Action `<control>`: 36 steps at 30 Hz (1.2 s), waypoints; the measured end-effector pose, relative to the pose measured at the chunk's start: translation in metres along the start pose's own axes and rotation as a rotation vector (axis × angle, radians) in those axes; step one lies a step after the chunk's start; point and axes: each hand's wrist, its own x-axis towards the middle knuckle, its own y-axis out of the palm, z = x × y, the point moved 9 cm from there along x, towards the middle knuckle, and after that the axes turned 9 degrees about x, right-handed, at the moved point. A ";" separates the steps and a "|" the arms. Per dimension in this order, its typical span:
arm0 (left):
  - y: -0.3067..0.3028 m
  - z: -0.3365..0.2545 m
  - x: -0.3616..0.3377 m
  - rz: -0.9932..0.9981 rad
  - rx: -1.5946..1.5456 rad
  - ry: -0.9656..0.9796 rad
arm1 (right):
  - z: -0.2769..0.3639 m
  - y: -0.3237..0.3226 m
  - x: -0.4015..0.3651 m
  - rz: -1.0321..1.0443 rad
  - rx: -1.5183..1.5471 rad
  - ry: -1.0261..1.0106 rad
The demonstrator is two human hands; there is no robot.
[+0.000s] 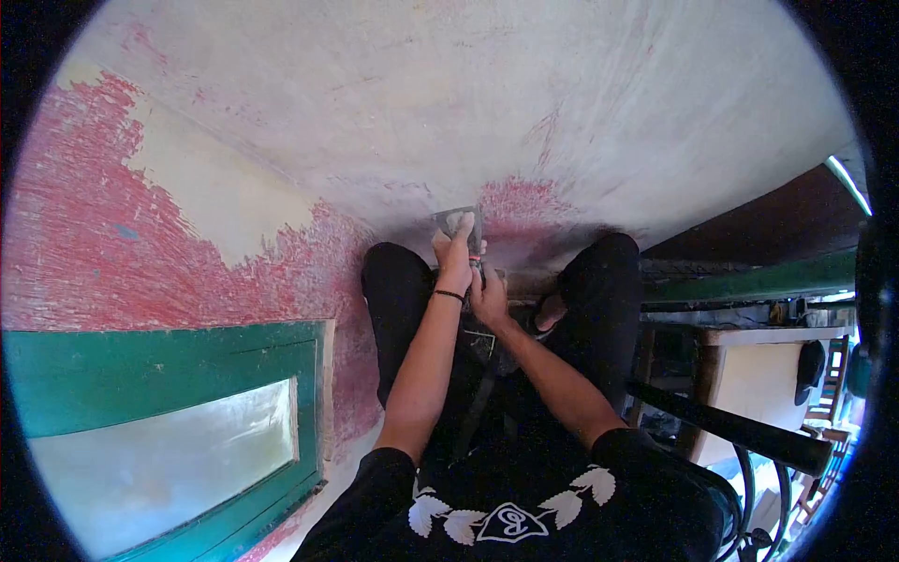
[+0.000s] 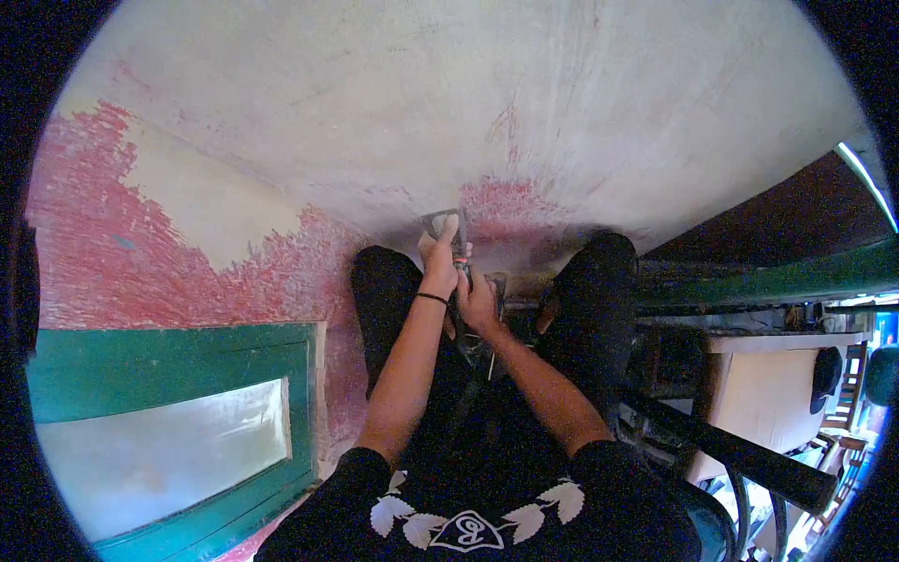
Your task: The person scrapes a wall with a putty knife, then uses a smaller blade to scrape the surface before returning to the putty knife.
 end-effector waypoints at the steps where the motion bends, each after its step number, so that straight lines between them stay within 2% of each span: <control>1: 0.001 -0.003 0.000 0.006 -0.005 0.022 | -0.005 0.002 -0.004 0.013 0.019 0.051; 4: -0.003 0.000 0.000 0.022 0.006 0.035 | -0.014 0.006 -0.005 -0.008 -0.103 0.017; 10: 0.000 -0.004 0.003 0.028 -0.036 0.049 | -0.003 0.005 -0.005 -0.048 -0.060 -0.066; 13: -0.004 -0.004 0.000 0.004 0.051 0.021 | -0.003 0.005 -0.007 -0.010 -0.123 -0.012; 16: 0.001 -0.001 -0.001 0.036 -0.056 -0.018 | 0.001 0.002 -0.004 -0.007 -0.176 -0.034; 19: 0.001 -0.013 -0.008 0.019 -0.010 -0.027 | 0.019 -0.001 -0.006 -0.054 -0.058 -0.072; 22: -0.003 -0.017 -0.004 -0.037 -0.015 0.075 | 0.006 0.006 -0.006 -0.026 -0.156 -0.023; 26: -0.004 0.003 0.000 -0.006 -0.044 -0.007 | 0.005 0.002 -0.007 0.015 -0.133 -0.012; 28: -0.004 -0.009 -0.007 -0.036 0.001 0.003 | 0.013 0.003 -0.009 -0.010 -0.111 -0.075; 31: -0.007 -0.008 -0.007 -0.049 0.003 0.006 | 0.003 0.008 -0.012 -0.030 -0.104 -0.027; 34: -0.008 -0.006 -0.007 -0.054 0.002 -0.005 | 0.006 0.002 -0.011 -0.091 -0.245 -0.105; 36: -0.005 -0.007 -0.008 -0.045 0.023 -0.029 | 0.008 0.004 -0.008 -0.057 -0.193 -0.076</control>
